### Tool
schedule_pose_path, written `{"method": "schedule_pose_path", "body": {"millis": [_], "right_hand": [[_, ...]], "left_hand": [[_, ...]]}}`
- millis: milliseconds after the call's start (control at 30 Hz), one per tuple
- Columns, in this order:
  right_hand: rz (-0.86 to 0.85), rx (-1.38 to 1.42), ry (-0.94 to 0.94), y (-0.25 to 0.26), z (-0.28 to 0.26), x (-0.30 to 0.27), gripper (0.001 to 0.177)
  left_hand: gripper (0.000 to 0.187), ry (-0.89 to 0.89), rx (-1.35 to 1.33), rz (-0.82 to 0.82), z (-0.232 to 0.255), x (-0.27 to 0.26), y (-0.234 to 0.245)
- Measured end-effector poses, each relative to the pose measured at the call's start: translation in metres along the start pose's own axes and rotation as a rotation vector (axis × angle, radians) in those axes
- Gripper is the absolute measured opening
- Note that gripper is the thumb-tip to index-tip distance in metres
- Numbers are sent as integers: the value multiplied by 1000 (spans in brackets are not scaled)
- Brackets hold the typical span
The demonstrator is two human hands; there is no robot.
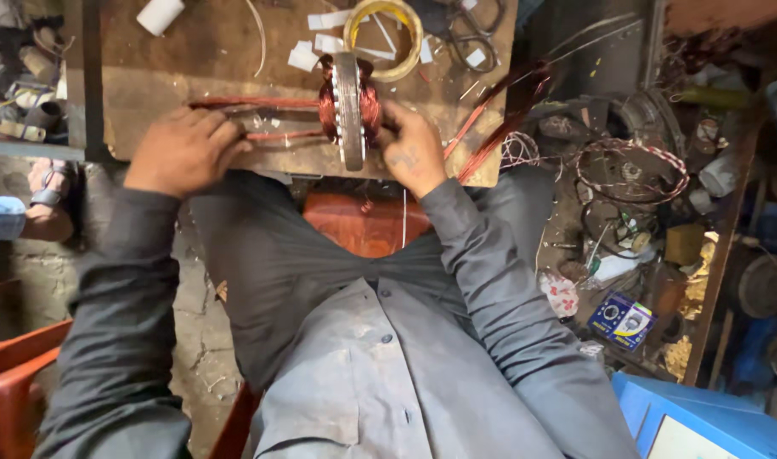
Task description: The person sits cross-legged on a chair and winds copper wire around a cylindrical metal core resting on their lap. They use both hands to wrap the wire and insert small white paper spacers between the layers to separate them.
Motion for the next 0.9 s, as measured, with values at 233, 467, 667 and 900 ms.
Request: {"method": "schedule_pose_path", "body": {"millis": [233,467,667,900], "right_hand": [[50,-146,108,0,-16,-2,35],[30,-217,18,-4,-15,-7,29],[51,-263,105,-4,-22,-8,27],[119,-234,154,4,-41,-17,27]], "left_hand": [[42,263,-410,260,54,19,28],[32,511,-467,511,66,33,39],[20,622,-290,559,-7,53,9],[9,650,-31,140,-40,89,-89]]}}
Point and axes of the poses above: each hand's wrist, its own x-axis towards the middle knuckle, its own y-axis out of the back of the hand, z = x × y, the point moved 8 cm from there along x, towards the middle knuckle, and after that the axes turned 13 degrees about z, right-handed, at the moved point
